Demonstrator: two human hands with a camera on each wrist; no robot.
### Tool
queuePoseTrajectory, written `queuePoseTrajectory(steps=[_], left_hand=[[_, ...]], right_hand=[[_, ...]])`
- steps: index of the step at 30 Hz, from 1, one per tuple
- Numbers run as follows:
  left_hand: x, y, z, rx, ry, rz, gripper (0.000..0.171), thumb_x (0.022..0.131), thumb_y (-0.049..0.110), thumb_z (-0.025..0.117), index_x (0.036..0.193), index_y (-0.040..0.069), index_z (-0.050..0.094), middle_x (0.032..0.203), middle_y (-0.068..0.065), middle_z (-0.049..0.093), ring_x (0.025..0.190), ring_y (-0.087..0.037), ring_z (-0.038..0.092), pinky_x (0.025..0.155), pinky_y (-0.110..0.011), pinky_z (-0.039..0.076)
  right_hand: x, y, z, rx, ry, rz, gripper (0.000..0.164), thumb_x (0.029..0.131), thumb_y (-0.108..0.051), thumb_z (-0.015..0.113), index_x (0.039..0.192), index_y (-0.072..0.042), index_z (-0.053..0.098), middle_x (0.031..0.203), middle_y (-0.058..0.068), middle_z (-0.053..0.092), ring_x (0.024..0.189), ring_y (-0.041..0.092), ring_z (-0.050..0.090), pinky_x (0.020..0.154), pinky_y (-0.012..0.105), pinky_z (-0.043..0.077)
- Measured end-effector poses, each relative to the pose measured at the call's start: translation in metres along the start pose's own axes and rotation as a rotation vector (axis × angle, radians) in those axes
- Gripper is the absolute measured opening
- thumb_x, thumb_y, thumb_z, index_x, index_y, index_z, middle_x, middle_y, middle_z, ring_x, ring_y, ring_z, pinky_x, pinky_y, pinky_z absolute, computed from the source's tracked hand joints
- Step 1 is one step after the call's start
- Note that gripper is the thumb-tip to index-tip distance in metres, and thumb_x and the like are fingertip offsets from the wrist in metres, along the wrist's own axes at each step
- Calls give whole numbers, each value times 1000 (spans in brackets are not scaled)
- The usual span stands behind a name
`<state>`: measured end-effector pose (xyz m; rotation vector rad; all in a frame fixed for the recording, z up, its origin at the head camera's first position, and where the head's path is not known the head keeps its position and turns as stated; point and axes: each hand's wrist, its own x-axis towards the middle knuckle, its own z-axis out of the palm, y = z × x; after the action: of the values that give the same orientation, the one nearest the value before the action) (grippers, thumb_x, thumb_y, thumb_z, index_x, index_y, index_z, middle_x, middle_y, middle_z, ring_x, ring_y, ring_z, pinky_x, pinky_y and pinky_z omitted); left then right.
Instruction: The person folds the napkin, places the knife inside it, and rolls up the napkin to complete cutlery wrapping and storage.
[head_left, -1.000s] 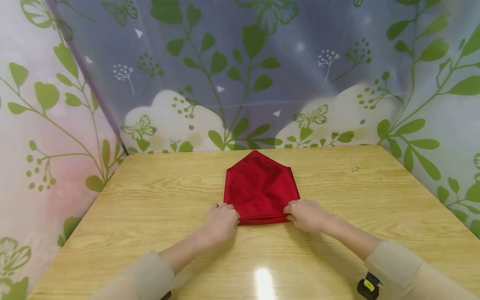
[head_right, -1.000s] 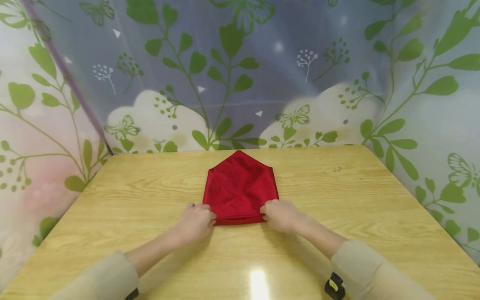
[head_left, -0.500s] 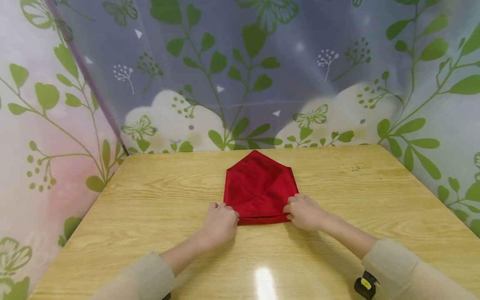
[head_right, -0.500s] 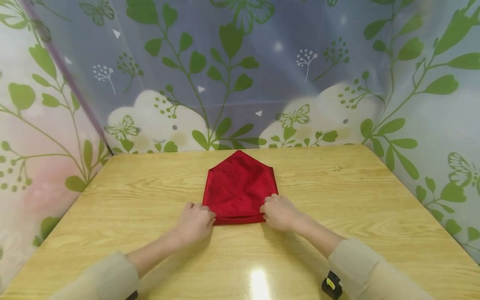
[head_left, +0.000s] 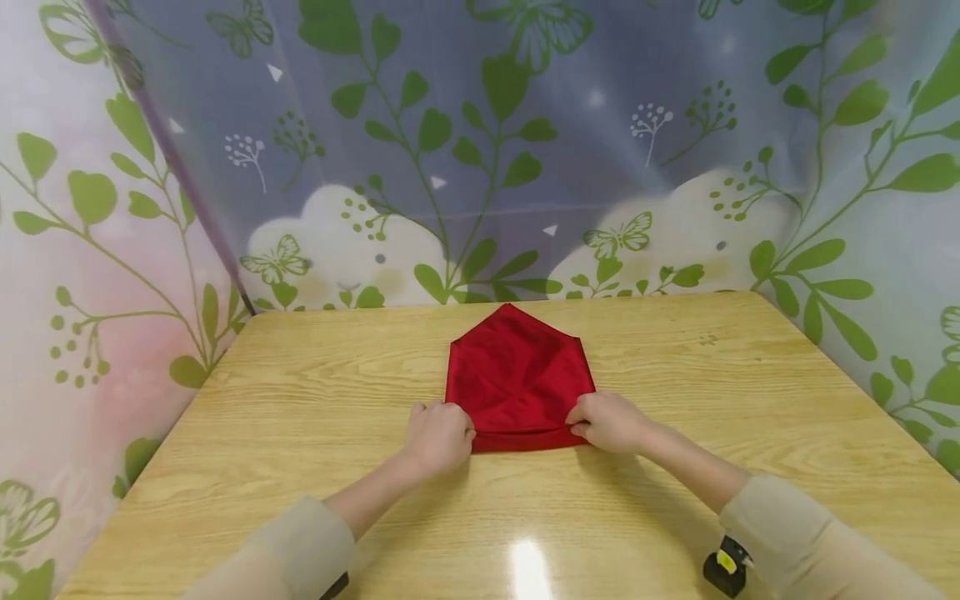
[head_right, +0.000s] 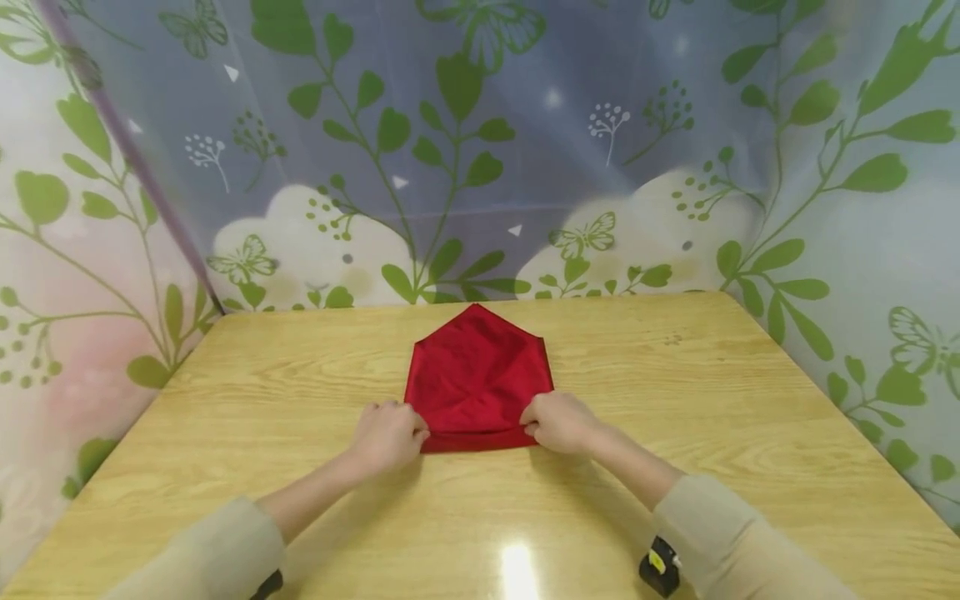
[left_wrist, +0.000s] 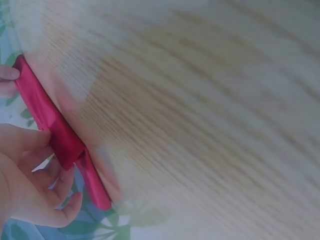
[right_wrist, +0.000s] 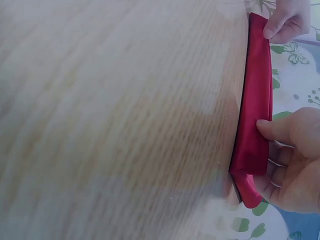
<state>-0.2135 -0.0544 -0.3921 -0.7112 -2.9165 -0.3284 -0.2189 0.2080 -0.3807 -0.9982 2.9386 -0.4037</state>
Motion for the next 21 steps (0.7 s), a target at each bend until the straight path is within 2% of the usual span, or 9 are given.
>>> queuePoseTrajectory(steps=[7, 12, 21], left_hand=[[5, 3, -2, 20, -64, -63, 39, 76, 2, 52, 46, 17, 32, 46, 6, 26, 55, -15, 37, 59, -31, 22], [6, 5, -3, 63, -55, -57, 39, 73, 1, 51, 46, 18, 29, 46, 7, 24, 54, -15, 39, 59, -32, 24], [8, 3, 1, 268, 28, 118, 33, 72, 6, 61, 47, 17, 43, 54, 3, 41, 63, -17, 46, 61, -34, 31]], right_hand=[[2, -2, 4, 23, -3, 57, 16, 81, 6, 60, 91, 2, 71, 87, 8, 67, 85, 26, 63, 74, 36, 50], [4, -3, 4, 38, 18, 104, 17, 79, 6, 61, 88, -2, 73, 87, 5, 70, 85, 25, 65, 73, 36, 50], [6, 0, 6, 38, 39, 157, 7, 78, -1, 67, 81, -6, 70, 77, 0, 66, 75, 19, 62, 68, 35, 49]])
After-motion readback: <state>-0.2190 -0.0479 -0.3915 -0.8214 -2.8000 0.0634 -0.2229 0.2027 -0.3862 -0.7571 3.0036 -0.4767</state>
